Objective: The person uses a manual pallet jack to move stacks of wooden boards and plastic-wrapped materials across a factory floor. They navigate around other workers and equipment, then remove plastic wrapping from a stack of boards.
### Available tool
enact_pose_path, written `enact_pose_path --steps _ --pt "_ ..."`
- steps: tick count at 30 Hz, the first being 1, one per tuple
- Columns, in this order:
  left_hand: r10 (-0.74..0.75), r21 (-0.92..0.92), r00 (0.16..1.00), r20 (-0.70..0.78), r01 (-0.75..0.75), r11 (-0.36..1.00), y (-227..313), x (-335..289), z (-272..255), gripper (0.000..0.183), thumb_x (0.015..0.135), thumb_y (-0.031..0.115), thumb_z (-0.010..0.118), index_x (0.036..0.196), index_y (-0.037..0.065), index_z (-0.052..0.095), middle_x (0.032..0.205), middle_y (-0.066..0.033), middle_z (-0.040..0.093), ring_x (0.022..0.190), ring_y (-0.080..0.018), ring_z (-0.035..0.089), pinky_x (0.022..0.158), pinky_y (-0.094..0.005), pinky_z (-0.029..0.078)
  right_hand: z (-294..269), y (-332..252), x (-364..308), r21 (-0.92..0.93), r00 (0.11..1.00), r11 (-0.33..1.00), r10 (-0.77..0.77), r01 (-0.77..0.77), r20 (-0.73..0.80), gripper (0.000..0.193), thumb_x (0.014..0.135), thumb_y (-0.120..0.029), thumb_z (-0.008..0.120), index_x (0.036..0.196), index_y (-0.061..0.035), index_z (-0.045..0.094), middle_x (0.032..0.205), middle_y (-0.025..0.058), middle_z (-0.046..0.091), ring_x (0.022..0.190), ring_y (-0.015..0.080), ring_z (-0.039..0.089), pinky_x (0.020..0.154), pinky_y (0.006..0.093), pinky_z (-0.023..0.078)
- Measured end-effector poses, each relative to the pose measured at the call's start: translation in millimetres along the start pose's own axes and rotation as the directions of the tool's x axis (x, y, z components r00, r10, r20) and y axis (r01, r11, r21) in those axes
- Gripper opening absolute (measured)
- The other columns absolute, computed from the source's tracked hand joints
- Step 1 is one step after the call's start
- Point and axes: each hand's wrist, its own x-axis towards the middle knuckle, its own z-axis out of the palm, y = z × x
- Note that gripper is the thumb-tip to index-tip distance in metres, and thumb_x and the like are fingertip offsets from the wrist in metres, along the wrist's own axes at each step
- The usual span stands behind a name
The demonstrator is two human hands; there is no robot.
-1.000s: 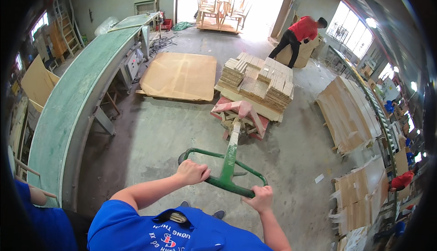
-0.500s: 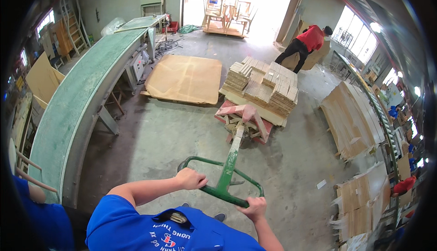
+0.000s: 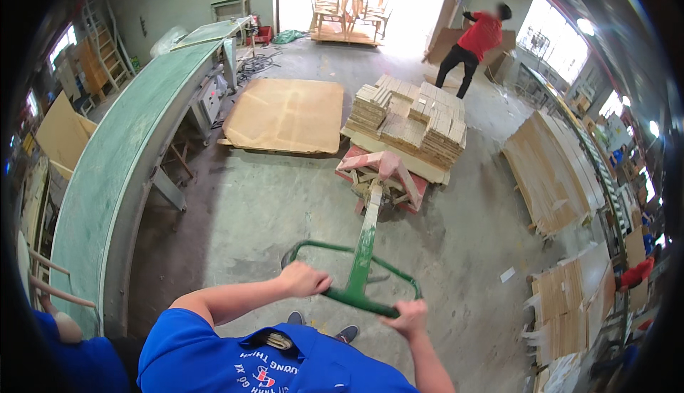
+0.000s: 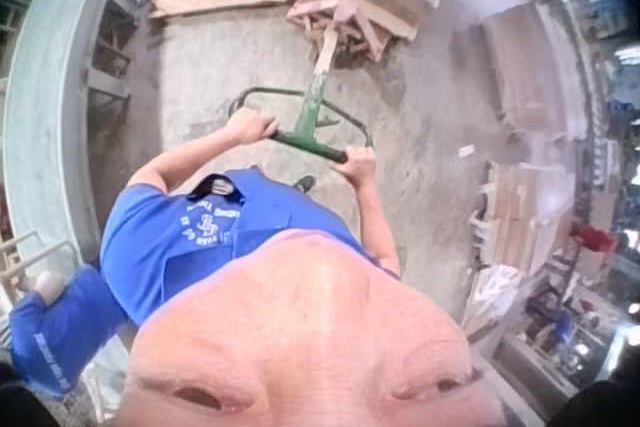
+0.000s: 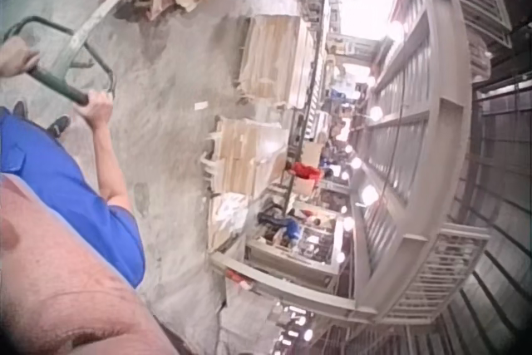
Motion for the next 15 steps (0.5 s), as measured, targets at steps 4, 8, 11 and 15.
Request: enact_pose_path --steps 4,8,11,15 --pt "0.088 0.048 0.978 -0.19 -0.08 0.996 11.6 7.5 -8.7 0.035 0.084 0.035 0.048 0.059 0.012 0.055 0.047 -0.0104 0.052 0.044 -0.0299 0.055 0.044 -0.0411 0.044 -16.3 1.0 12.1 -0.046 0.996 0.999 0.017 -0.021 -0.092 0.045 0.051 -0.051 0.076 0.055 -0.0137 0.051 0.051 0.0056 0.05 0.049 0.0244 0.051 0.054 0.0348 0.038" --pt "0.02 0.013 0.987 0.158 -0.022 1.0 34.4 -42.1 42.3 0.041 0.088 0.039 0.039 0.068 0.012 0.062 0.064 -0.0125 0.062 0.06 -0.0307 0.062 0.06 -0.0416 0.049 11.5 -31.2 -42.6 -0.074 0.987 0.995 0.074 -0.064 0.141 0.044 0.051 -0.051 0.075 0.055 -0.0128 0.054 0.052 0.0059 0.05 0.052 0.0244 0.051 0.057 0.0369 0.038" --pt "-0.084 -0.034 0.935 0.344 0.102 0.994 28.8 -51.4 46.3 0.047 0.089 0.043 0.034 0.076 0.012 0.066 0.077 -0.0136 0.065 0.075 -0.0316 0.063 0.072 -0.0441 0.048 17.9 -41.0 -53.5 -0.019 0.969 0.995 0.1 -0.099 0.224 0.045 0.056 -0.055 0.072 0.058 -0.0125 0.057 0.055 0.0069 0.053 0.058 0.0239 0.054 0.062 0.0377 0.039" --pt "-0.059 0.011 0.997 0.053 0.059 0.998 3.2 -2.3 -6.8 0.034 0.085 0.039 0.044 0.07 0.014 0.062 0.061 -0.0128 0.061 0.057 -0.0349 0.06 0.054 -0.0457 0.048 -8.6 -18.9 5.9 -0.005 0.999 1.0 0.024 -0.024 -0.034 0.046 0.055 -0.054 0.073 0.054 -0.0115 0.057 0.053 0.0058 0.054 0.052 0.0247 0.054 0.059 0.0362 0.04"
